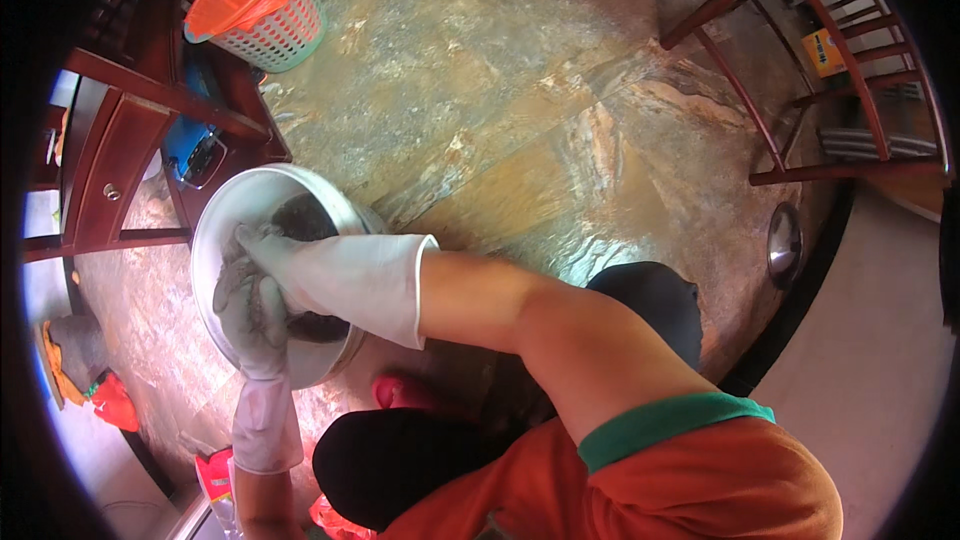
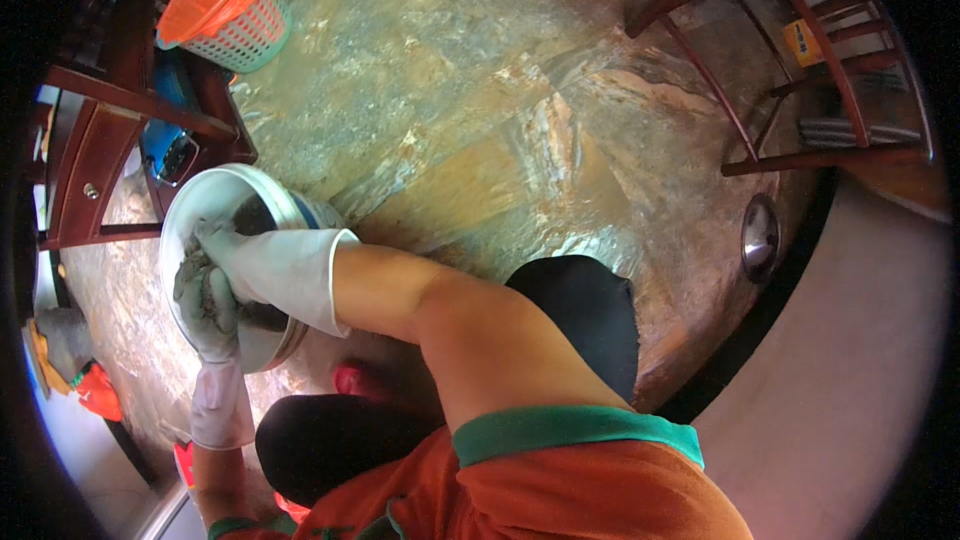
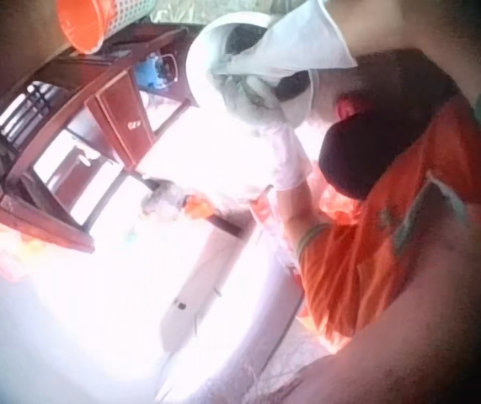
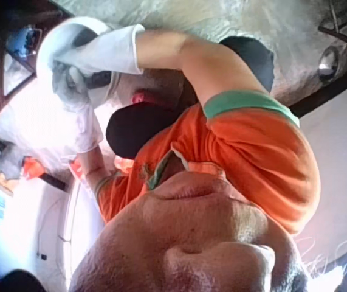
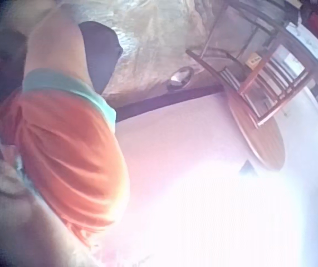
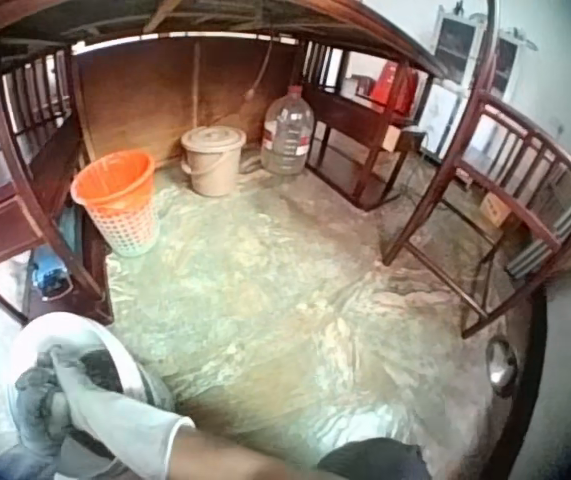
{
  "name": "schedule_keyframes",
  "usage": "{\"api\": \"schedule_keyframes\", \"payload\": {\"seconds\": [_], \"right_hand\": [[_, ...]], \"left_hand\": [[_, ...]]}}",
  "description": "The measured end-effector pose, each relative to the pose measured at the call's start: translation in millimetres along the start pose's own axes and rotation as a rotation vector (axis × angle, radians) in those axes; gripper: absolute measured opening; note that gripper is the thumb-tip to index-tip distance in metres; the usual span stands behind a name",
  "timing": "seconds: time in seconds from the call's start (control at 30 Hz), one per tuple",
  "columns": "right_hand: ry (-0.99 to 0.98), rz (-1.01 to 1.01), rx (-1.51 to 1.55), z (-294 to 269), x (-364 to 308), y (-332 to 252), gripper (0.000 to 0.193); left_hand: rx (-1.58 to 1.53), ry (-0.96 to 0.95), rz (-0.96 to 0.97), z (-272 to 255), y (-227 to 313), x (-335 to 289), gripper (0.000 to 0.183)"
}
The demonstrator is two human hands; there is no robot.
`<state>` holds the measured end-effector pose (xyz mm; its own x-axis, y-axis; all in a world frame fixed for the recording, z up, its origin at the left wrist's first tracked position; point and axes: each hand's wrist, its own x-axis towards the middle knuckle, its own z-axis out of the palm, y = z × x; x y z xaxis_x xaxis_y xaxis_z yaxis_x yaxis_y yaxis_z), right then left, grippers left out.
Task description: The person wipes the surface and legs of a wooden chair with a cloth, سپس uses the same cloth to scrub several areas of a tiled floor and the surface of a metal lid.
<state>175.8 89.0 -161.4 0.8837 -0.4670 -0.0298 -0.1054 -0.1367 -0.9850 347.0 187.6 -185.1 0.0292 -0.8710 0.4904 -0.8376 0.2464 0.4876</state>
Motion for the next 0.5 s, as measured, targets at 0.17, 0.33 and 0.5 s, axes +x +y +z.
{"api": "schedule_keyframes", "payload": {"seconds": [0.17,0.33,0.5], "right_hand": [[-0.033,-0.052,-0.147,-1.1,-9.9,-7.9,0.024],[-0.104,-0.283,-0.5,9.6,2.3,-3.2,0.014],[-0.246,-0.544,-0.407,-9.8,12.1,-16.2,0.023]], "left_hand": [[0.071,0.084,-0.083,-1.9,-11.2,-16.0,0.018],[0.148,0.138,-0.274,-9.9,-13.2,-18.9,0.02],[-0.084,0.189,-0.565,8.0,-2.5,10.8,0.015]]}}
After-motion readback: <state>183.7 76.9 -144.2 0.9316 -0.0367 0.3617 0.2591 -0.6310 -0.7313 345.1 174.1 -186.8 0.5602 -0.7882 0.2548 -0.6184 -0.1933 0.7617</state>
